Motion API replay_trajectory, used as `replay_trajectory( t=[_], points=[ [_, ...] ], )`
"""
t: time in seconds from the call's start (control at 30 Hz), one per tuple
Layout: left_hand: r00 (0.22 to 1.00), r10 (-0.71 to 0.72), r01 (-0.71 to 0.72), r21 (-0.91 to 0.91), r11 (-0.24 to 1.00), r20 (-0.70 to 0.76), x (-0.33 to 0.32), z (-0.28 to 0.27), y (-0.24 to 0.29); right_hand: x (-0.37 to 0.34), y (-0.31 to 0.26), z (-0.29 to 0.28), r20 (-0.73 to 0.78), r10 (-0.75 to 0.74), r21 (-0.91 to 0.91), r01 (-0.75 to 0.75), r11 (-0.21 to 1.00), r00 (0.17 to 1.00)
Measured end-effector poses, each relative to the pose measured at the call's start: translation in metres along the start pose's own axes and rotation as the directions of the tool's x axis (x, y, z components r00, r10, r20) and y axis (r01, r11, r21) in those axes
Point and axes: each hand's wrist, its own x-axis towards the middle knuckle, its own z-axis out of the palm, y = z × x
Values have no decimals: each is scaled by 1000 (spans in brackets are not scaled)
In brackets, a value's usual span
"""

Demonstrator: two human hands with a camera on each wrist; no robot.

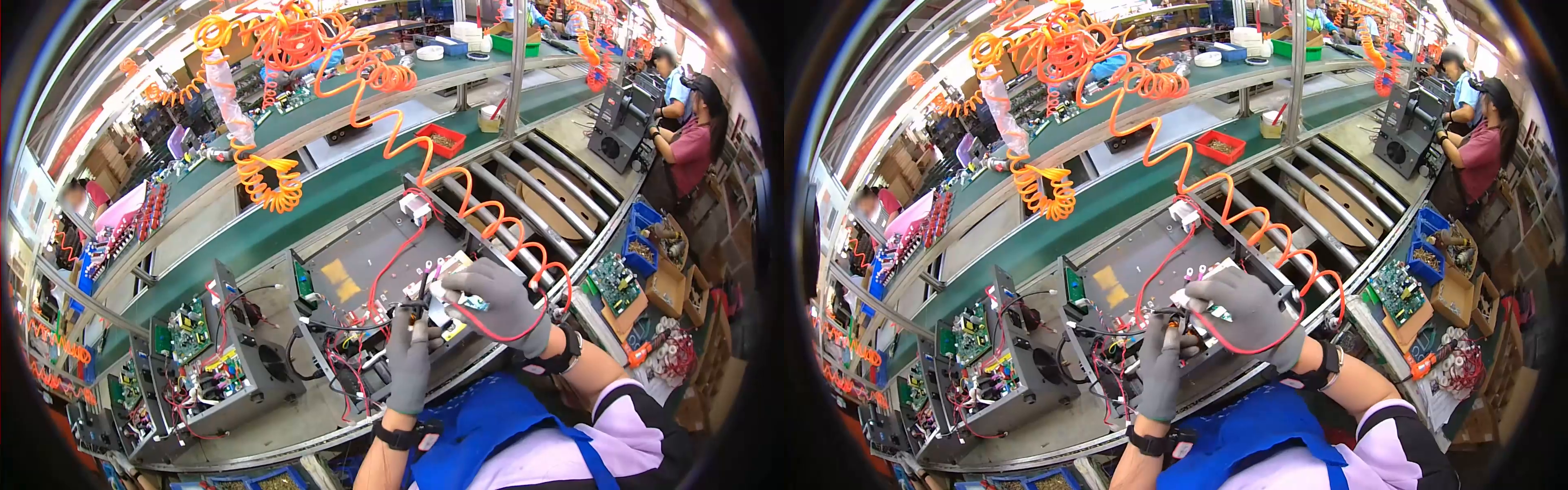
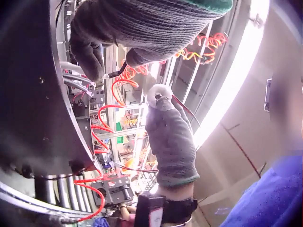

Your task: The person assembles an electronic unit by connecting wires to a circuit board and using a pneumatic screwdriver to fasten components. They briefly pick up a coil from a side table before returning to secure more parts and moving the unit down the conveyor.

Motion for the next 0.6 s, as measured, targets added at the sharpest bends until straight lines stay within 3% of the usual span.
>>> replay_trajectory(
  t=[0.03,0.13,0.17,0.27,0.3,0.37,0.4,0.5,0.6],
  points=[
    [997,-43,46,-39,998,70,5,1,-1,6,0,2,23,-46,-38,47,998,999],
    [992,60,-85,226,971,114,17,7,-18,20,4,14,123,-245,-93,257,962,962],
    [985,127,-149,217,965,114,19,10,-26,24,6,15,176,-266,-135,291,947,948],
    [955,233,-291,423,858,184,24,10,-42,28,15,16,360,-273,-219,365,905,892],
    [952,241,-298,393,870,188,21,13,-36,26,22,17,434,-250,-230,374,898,866],
    [980,84,-132,271,954,183,20,10,-36,20,34,17,496,-254,-212,400,892,830],
    [983,6,-44,204,978,186,20,11,-36,19,35,15,522,-226,-187,368,911,823],
    [981,136,-140,23,990,135,23,22,-33,10,39,6,550,-176,-88,267,960,816],
    [995,96,-96,108,990,6,3,31,-19,3,57,8,541,-180,178,97,979,822]
  ],
)
